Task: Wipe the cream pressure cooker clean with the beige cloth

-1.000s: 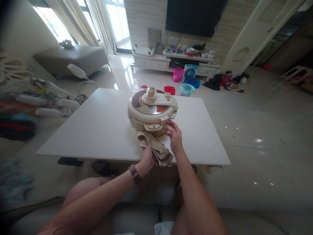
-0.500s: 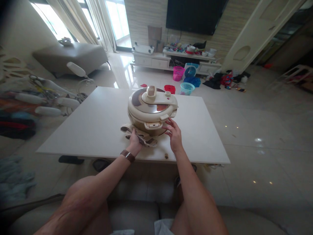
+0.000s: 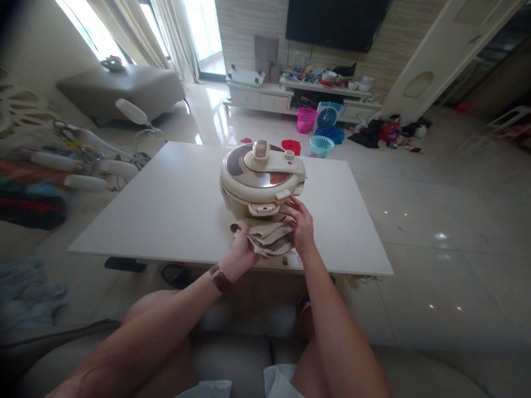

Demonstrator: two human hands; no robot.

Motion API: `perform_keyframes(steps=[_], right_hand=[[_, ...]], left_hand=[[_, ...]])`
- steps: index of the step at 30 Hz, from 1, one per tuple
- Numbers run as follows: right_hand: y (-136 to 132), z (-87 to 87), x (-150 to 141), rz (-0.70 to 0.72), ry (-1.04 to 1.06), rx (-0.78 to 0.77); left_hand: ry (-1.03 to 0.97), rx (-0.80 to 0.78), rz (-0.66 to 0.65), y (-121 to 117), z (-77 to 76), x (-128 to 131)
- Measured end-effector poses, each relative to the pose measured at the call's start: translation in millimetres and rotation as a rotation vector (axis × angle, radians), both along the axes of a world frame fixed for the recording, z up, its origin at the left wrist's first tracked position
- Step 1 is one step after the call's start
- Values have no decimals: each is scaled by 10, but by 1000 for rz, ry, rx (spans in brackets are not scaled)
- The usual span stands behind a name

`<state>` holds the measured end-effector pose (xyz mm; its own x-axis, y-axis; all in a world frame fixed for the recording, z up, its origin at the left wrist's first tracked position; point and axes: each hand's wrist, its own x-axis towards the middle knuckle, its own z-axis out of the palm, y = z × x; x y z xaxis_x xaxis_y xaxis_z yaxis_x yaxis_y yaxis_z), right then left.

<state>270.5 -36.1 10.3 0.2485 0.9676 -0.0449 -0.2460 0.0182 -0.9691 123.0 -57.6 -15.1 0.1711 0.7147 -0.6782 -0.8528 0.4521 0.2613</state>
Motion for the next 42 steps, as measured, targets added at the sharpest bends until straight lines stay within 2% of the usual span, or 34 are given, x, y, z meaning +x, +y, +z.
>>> perform_keyframes(steps=[3,6,8,10,13,15,17,18,20,23,27,29,31,33,35,38,42], right_hand=[[25,20,87,-113,-60,18],[51,27,183,-250,-59,30],[58,23,217,-285,-27,24],[60,14,219,-287,-8,17],[61,-4,179,-272,-15,16],[66,-19,143,-265,-24,11],[73,-35,109,-258,-35,1],[75,-42,94,-252,-40,-4],[79,-56,70,-245,-47,-13],[82,-78,56,-239,-59,-19],[93,-113,83,-230,-112,-18],[97,-126,105,-234,-124,-16],[94,-128,125,-243,-123,-14],[84,-120,140,-253,-111,-18],[71,-105,150,-265,-96,-22],[55,-80,155,-271,-85,-24],[53,-67,144,-277,-68,-31]], left_hand=[[-58,16,-110,66,187,-291],[-5,51,-110,114,312,-571],[52,68,-73,142,359,-725],[125,110,17,181,377,-850],[308,287,264,265,350,-981],[513,429,448,328,301,-1018],[748,542,543,376,240,-1003],[845,591,525,389,211,-975],[965,691,382,388,166,-880],[992,822,141,326,165,-682],[941,865,-82,233,300,-481],[992,917,-180,230,374,-463],[1102,1016,-191,269,407,-499],[1210,1090,-96,348,386,-569],[1263,1064,67,457,321,-650],[1193,860,271,653,192,-766],[986,623,395,888,49,-902]])
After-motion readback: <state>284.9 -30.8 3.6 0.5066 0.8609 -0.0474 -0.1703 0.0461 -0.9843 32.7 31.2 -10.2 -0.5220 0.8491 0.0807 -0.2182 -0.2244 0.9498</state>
